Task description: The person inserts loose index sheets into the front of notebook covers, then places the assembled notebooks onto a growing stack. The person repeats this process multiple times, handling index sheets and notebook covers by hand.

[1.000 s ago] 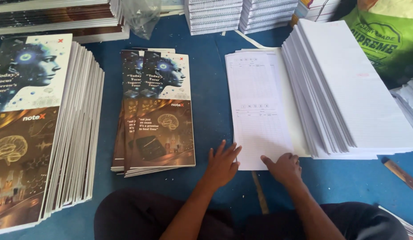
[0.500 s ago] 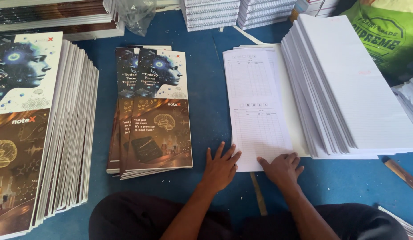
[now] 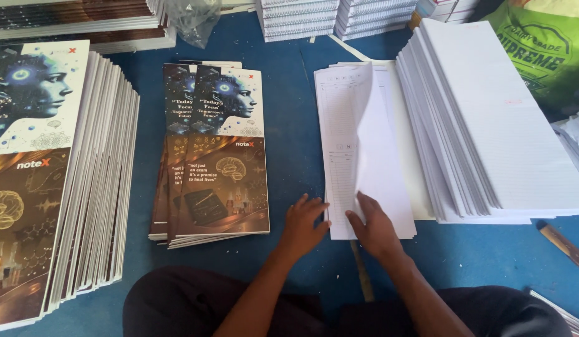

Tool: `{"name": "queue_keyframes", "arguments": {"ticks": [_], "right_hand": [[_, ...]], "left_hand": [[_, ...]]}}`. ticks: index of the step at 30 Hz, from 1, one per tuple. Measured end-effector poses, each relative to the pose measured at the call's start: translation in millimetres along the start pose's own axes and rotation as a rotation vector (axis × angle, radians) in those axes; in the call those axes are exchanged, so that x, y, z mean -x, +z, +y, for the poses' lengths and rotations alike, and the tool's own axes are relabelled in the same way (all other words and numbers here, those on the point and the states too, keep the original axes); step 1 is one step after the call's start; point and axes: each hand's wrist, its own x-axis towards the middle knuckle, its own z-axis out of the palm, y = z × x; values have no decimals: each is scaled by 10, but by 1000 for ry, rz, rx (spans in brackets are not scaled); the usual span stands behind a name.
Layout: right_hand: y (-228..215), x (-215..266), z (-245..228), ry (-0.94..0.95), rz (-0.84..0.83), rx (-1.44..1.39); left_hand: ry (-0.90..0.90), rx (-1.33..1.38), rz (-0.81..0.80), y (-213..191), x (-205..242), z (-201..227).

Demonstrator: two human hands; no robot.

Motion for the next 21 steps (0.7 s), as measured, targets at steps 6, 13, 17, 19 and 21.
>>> {"name": "queue_keyframes", "arguments": {"ticks": [6, 13, 17, 19, 21], "right_hand": [[-2, 63, -294, -322, -51, 74], [-9, 140, -463, -376, -263, 109], [-79, 152, -525, -298, -378, 2], [-112, 161, -562, -288, -389, -49], [-140, 171, -600, -286, -376, -83]], "left_hand": [[-304, 894, 119, -164, -190, -146], [-578, 1042, 179, -601, -253, -93], [-591, 1000, 186, -735, -292, -156], [-591, 974, 174, -745, -302, -151], [-630, 949, 163, -733, -304, -128]]}}
